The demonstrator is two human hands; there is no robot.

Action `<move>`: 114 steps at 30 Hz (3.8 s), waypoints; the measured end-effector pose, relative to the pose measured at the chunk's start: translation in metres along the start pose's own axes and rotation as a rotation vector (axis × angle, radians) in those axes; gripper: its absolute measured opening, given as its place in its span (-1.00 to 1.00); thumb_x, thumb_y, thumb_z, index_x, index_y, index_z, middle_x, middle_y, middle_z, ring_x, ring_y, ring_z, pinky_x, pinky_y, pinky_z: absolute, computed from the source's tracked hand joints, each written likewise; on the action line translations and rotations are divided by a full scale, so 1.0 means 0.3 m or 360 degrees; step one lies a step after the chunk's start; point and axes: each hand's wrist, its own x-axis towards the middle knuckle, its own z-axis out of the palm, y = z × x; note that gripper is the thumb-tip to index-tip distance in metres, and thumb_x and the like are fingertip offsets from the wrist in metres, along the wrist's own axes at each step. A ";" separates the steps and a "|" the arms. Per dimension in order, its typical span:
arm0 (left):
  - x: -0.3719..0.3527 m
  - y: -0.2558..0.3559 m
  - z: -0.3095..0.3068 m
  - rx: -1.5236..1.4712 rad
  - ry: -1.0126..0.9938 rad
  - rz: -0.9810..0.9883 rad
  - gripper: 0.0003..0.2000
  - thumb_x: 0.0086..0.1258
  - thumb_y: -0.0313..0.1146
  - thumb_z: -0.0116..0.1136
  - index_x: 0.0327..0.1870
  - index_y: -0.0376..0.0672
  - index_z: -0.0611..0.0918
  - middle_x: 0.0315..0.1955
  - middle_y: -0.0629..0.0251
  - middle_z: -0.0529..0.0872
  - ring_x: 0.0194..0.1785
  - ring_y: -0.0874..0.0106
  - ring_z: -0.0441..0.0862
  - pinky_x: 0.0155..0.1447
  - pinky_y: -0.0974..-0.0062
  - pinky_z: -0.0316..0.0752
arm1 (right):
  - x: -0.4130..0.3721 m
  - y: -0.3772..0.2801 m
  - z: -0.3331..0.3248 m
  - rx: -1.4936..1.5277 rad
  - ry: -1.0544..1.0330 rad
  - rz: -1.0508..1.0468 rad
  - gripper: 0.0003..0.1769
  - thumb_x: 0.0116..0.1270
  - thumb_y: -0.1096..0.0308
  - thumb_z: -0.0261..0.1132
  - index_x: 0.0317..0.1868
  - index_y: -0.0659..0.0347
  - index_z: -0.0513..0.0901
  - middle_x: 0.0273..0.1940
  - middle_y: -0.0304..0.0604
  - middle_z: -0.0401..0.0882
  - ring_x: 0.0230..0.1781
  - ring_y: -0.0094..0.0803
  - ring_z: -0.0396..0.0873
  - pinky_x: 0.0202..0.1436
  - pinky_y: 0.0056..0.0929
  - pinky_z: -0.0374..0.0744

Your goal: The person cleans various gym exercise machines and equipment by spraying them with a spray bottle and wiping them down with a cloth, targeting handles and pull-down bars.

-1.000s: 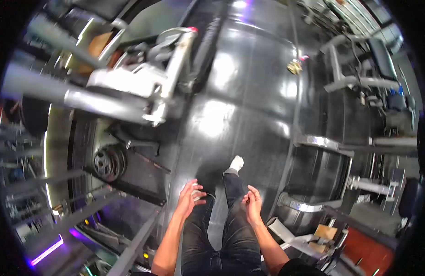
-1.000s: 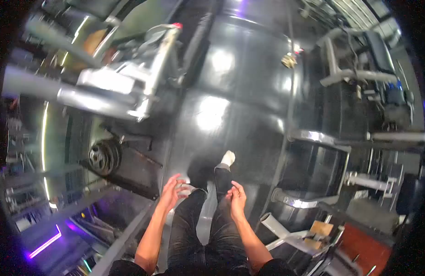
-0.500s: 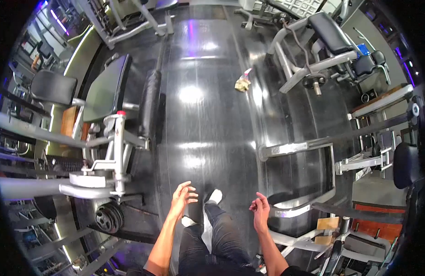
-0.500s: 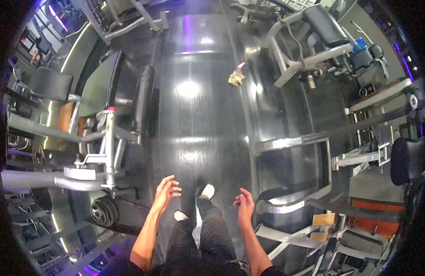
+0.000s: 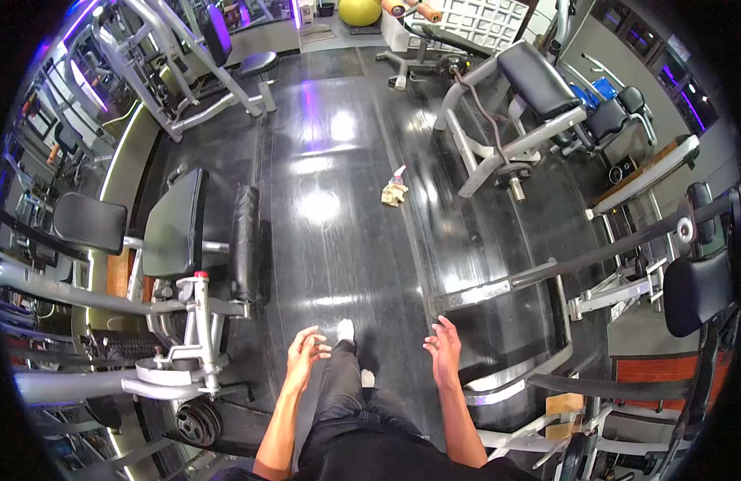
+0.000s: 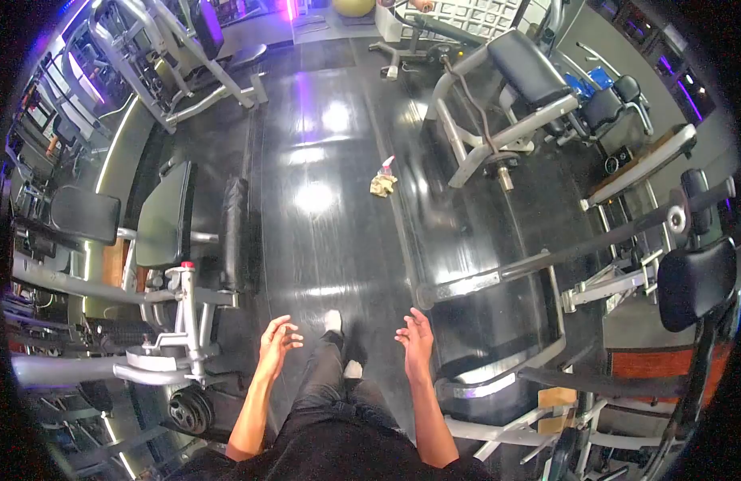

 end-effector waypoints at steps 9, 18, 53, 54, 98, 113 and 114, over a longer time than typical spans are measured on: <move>0.400 0.126 0.091 0.0115 -0.0112 -0.0157 -0.69 0.54 -0.28 -0.04 0.19 -0.21 0.44 -0.12 0.22 0.57 -0.16 0.37 0.64 -0.09 0.38 0.61 | 0.361 -0.166 0.204 -0.0086 -0.0102 0.0055 -0.62 0.46 0.39 0.12 0.26 0.14 0.40 -0.04 -0.20 0.51 -0.27 -0.52 0.58 -0.24 -0.52 0.60; 0.903 0.413 0.227 0.0477 -0.0320 -0.0191 -0.66 0.55 -0.25 -0.07 0.21 -0.23 0.44 -0.08 0.16 0.59 -0.12 0.37 0.62 -0.05 0.40 0.60 | 0.669 -0.219 0.343 -0.0129 0.0102 0.0143 -0.57 0.41 0.34 0.20 0.25 0.17 0.41 -0.06 -0.21 0.51 -0.32 -0.51 0.57 -0.28 -0.50 0.59; 3.111 -0.482 0.578 0.2491 -0.1126 -0.0291 -0.72 0.36 -0.34 -0.06 -0.05 -0.12 0.68 -0.14 -0.03 0.67 0.01 0.02 0.60 0.14 0.19 0.48 | 2.875 0.535 0.393 -0.1228 0.0248 0.0326 -0.40 0.23 0.40 0.32 0.29 0.07 0.39 -0.08 -0.09 0.54 -0.17 -0.29 0.60 -0.11 -0.34 0.58; 3.141 -0.551 0.553 0.2495 -0.1096 -0.0225 -0.71 0.36 -0.32 -0.07 -0.04 -0.08 0.69 -0.13 -0.06 0.66 0.05 0.00 0.58 0.17 0.19 0.47 | 2.911 0.589 0.385 -0.1566 0.0227 0.0062 -0.35 0.16 0.41 0.35 0.30 0.03 0.39 -0.04 -0.03 0.51 -0.09 -0.17 0.59 0.00 -0.27 0.56; 2.657 0.201 0.429 0.0140 -0.0296 -0.1481 -0.46 0.46 0.02 -0.28 0.24 -0.18 0.47 0.14 0.17 0.59 0.14 0.19 0.58 0.23 0.16 0.48 | 2.236 0.003 0.676 -0.1044 0.0675 -0.0279 -0.29 0.16 0.41 0.32 0.35 0.26 0.32 0.12 0.04 0.49 0.11 -0.10 0.50 0.20 -0.27 0.43; 2.546 0.686 0.619 -0.0150 -0.0713 -0.1792 -0.47 0.49 0.03 -0.26 0.25 -0.19 0.45 0.17 0.08 0.54 0.23 0.12 0.49 0.33 0.01 0.36 | 1.727 -0.409 0.820 -0.1105 0.1093 -0.0646 -0.55 0.23 0.37 0.27 0.14 0.28 0.50 -0.24 -0.07 0.54 -0.28 -0.26 0.56 -0.10 -0.32 0.54; 2.565 0.660 0.626 -0.0122 -0.0696 -0.1795 -0.49 0.49 0.00 -0.24 0.24 -0.21 0.45 0.15 0.08 0.56 0.22 0.12 0.51 0.33 0.03 0.36 | 1.705 -0.410 0.837 -0.1027 0.1140 -0.0667 -0.59 0.28 0.37 0.24 0.12 0.31 0.50 -0.26 -0.12 0.56 -0.29 -0.36 0.54 -0.13 -0.40 0.52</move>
